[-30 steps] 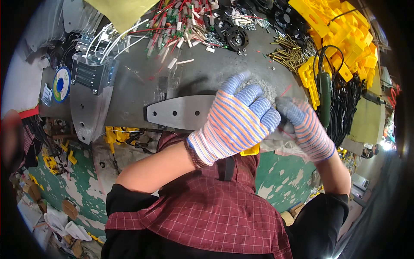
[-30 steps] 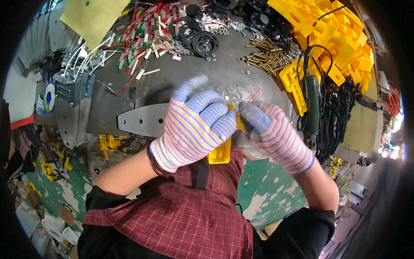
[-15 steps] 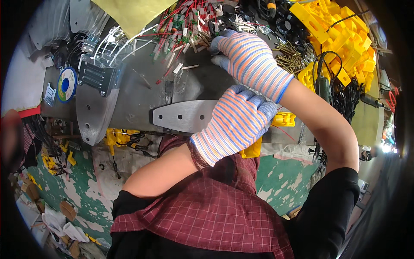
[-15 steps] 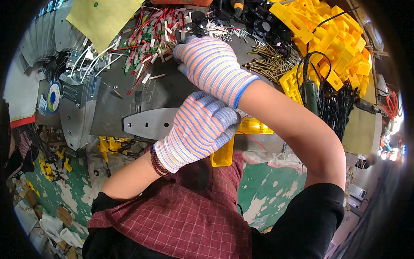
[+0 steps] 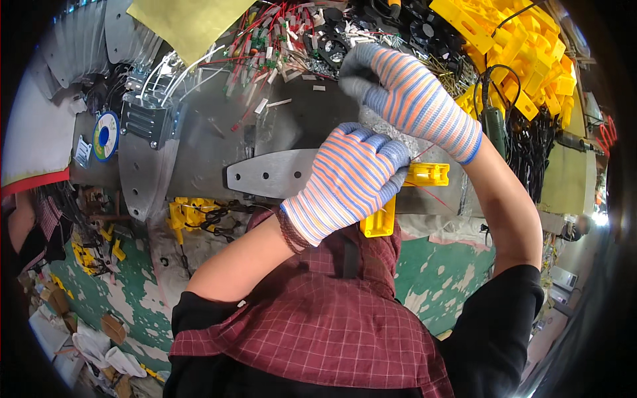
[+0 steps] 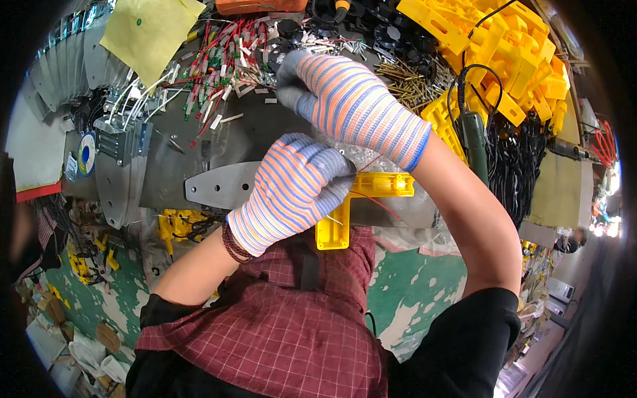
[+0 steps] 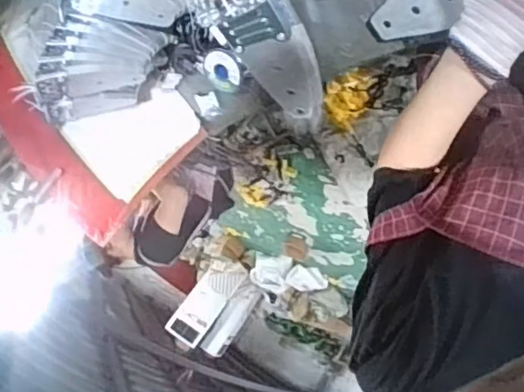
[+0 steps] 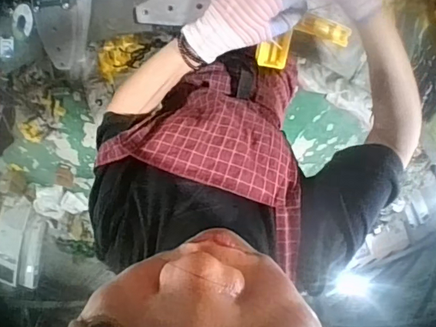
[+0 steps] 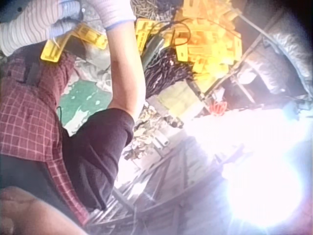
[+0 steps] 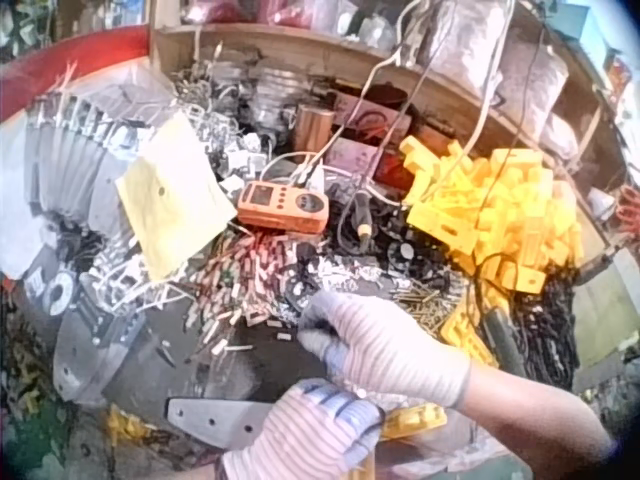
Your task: Assembling yellow plastic hardware parts using a screwdriver and soldering iron.
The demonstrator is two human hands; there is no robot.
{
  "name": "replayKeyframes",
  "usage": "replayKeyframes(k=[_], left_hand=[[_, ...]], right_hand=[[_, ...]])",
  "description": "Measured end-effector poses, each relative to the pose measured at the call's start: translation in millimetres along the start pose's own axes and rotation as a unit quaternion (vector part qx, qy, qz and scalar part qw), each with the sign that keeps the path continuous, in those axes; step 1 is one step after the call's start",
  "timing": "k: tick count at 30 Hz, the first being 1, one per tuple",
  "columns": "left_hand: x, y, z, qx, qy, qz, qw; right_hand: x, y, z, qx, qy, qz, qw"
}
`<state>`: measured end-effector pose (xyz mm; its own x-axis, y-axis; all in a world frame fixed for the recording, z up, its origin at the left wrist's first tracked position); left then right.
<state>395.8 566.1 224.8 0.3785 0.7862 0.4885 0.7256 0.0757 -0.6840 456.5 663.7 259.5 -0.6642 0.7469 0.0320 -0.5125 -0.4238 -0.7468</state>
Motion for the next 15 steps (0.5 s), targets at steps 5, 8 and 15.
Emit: replayKeyframes(k=[5, 8, 15], left_hand=[[2, -1, -3, -0.006, 0.017, -0.022, 1.0], [2, -1, -5, -0.01, 0.023, -0.036, 0.999], [4, -1, -5, -0.013, 0.035, -0.022, 0.999]], right_hand=[[10, 25, -5, -0.099, -0.049, 0.012, 0.994], [24, 37, -12, -0.199, 0.071, 0.061, 0.975], [15, 25, -7, -0.145, 0.005, 0.012, 0.989]])
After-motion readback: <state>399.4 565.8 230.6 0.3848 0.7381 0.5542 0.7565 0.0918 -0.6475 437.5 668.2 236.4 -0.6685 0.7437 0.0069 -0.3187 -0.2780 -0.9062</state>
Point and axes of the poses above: each hand's wrist, its own x-axis towards the middle knuckle, its own y-axis out of the palm, z = x × y, the point moved 6 cm from there along x, towards the middle knuckle, and after that the axes turned 9 degrees about x, right-handed, at the moved point
